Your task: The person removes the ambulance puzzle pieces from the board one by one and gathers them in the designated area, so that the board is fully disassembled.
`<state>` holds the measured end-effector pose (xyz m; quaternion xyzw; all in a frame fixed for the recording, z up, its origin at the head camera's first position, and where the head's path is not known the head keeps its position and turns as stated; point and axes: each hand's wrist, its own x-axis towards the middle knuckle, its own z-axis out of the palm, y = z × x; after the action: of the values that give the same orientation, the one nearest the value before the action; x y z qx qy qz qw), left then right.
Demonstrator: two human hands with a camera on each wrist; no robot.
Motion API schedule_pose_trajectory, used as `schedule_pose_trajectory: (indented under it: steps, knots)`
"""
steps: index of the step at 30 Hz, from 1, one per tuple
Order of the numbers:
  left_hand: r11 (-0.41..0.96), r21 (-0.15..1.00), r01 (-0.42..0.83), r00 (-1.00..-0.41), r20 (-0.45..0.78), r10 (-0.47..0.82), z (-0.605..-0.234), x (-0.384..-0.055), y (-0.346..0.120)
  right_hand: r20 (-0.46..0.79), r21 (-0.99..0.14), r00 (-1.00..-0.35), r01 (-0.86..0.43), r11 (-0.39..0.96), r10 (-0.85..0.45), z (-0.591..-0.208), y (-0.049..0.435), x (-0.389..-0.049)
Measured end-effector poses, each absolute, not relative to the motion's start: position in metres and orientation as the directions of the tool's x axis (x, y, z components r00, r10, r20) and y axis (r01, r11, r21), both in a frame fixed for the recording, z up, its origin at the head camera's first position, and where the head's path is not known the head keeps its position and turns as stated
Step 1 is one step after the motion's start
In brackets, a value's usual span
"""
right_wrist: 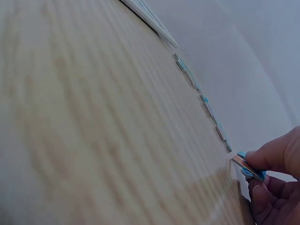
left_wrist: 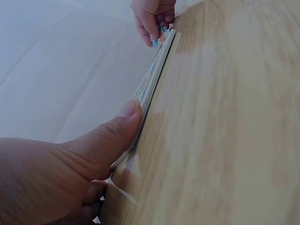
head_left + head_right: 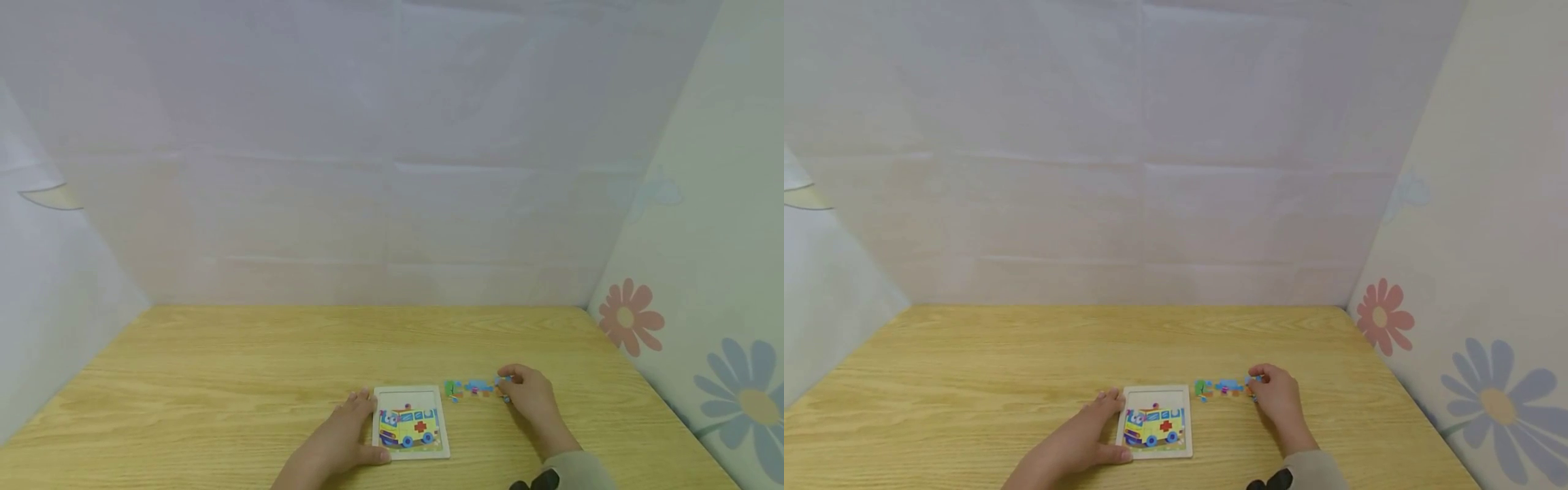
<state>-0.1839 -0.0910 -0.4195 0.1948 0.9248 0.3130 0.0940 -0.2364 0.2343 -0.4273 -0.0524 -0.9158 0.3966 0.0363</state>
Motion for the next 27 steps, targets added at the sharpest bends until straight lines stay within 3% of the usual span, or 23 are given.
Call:
schedule_pose_trajectory:
  steps: [14,27]
  knots:
    - [0.721,0.622,0.304,-0.906,-0.044,0.42,-0.4232,-0.1848,-0.0924,0.07,-0.65,-0.994,0.022,0.76,0.089,-0.4287,0.2341,-0.2395]
    - [0.721,0.628,0.291,-0.907,-0.058,0.417,-0.421,-0.1844,-0.0923,0.061,-0.652,-0.993,0.04,0.757,0.105,-0.4298,0.2354,-0.2385]
